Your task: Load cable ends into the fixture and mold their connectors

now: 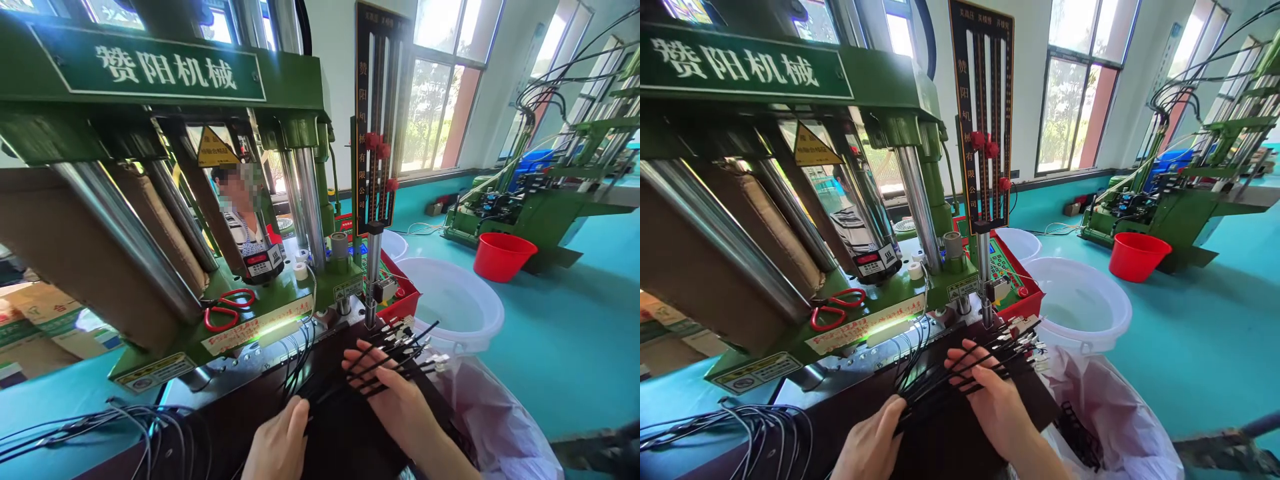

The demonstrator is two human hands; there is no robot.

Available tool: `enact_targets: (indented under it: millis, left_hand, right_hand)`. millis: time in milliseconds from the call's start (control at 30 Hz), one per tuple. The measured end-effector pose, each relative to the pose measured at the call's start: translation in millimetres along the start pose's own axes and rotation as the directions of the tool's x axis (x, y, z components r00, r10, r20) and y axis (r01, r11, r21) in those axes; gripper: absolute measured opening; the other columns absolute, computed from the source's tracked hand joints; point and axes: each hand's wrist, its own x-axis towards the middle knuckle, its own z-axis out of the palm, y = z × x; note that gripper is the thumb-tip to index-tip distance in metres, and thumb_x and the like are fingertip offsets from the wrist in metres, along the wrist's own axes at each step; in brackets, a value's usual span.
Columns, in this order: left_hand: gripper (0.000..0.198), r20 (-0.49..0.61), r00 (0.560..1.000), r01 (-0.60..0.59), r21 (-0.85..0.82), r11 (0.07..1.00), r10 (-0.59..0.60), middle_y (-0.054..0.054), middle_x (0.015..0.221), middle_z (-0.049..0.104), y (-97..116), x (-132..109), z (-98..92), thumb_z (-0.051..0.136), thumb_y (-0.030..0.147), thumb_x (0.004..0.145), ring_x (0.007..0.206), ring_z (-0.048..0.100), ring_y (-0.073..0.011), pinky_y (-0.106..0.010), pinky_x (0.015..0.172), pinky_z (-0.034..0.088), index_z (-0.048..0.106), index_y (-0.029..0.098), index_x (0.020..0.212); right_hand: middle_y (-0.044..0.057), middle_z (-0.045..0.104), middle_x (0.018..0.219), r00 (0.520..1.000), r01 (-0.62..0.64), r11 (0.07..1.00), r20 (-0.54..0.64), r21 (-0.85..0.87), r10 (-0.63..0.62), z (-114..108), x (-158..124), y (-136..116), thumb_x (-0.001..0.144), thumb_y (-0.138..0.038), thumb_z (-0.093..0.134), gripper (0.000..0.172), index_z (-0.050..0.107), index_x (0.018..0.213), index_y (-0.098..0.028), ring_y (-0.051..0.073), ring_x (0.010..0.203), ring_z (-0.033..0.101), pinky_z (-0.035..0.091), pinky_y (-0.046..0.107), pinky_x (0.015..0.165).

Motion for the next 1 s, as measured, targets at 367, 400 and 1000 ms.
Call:
enact_targets:
  millis: [367,400,1000]
  left_hand:
    - [0.025,0.791,0.607,0.444,-0.417,0.793,0.076,-0.001,0.082,0.063,44.7,58.5,-50.4,0.054,0.027,0.073,0.070,0.056,-0.0134,-0.022,0.061,0.042,0.055,0.020,0.097]
    - [0.024,0.806,0.568,0.498,-0.498,0.710,0.167,0.001,0.080,0.062,48.5,64.6,-53.8,0.056,0.033,0.073,0.068,0.054,-0.0115,-0.020,0.058,0.040,0.057,0.020,0.094]
    - [0.057,0.667,0.745,0.644,-0.718,-0.264,0.006,0.007,0.040,0.033,133.9,59.1,27.9,0.056,0.072,0.055,0.035,0.023,-0.0024,-0.020,0.038,0.014,0.048,0.016,0.059]
  right_hand:
    - [0.010,0.070,0.084,0.987,0.160,0.931,0.046,-0.327,-0.154,0.3,-3.1,-47.3,0.087,-0.031,0.046,0.026,0.064,0.101,-0.019,0.026,0.087,0.061,0.036,0.043,0.086]
    - [0.010,0.070,0.084,0.987,0.150,0.932,0.098,-0.329,-0.125,1.0,-2.9,-49.8,0.086,-0.030,0.046,0.026,0.065,0.101,-0.018,0.026,0.088,0.061,0.034,0.044,0.088]
    - [0.013,0.069,0.086,0.971,-0.168,0.923,0.105,-0.346,0.216,-28.3,11.1,-67.5,0.084,-0.033,0.050,0.029,0.069,0.084,-0.010,0.024,0.085,0.063,0.042,0.038,0.085]
